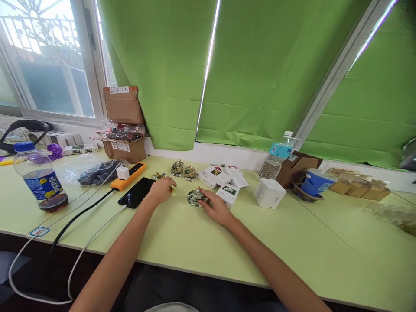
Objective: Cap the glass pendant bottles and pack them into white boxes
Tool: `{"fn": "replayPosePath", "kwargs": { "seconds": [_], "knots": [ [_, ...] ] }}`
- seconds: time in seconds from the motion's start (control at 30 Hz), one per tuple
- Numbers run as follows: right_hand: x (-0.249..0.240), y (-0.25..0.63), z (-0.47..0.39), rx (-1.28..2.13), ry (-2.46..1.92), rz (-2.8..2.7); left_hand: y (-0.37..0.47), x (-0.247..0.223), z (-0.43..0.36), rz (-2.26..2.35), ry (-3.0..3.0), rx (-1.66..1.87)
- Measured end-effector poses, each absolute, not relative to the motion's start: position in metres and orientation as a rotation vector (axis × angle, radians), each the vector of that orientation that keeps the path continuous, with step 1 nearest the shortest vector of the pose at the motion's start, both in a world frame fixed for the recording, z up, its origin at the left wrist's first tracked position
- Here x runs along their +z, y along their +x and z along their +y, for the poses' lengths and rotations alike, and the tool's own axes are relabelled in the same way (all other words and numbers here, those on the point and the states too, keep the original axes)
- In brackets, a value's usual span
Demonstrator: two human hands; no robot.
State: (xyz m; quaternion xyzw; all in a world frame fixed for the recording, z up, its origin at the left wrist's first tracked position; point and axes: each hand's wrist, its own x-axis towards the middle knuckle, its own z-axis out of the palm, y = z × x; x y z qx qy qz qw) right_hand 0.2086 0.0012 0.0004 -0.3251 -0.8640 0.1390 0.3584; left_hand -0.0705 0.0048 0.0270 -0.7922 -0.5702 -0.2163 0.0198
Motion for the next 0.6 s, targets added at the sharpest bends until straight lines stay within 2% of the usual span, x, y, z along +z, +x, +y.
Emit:
{"fn": "replayPosePath", "kwargs": {
  "seconds": [0.6],
  "knots": [
    [0.001,0.209,0.000,0.382,-0.858,-2.237,-0.058,0.006,0.013,-1.770,-2.571,-0.646]
  ]
}}
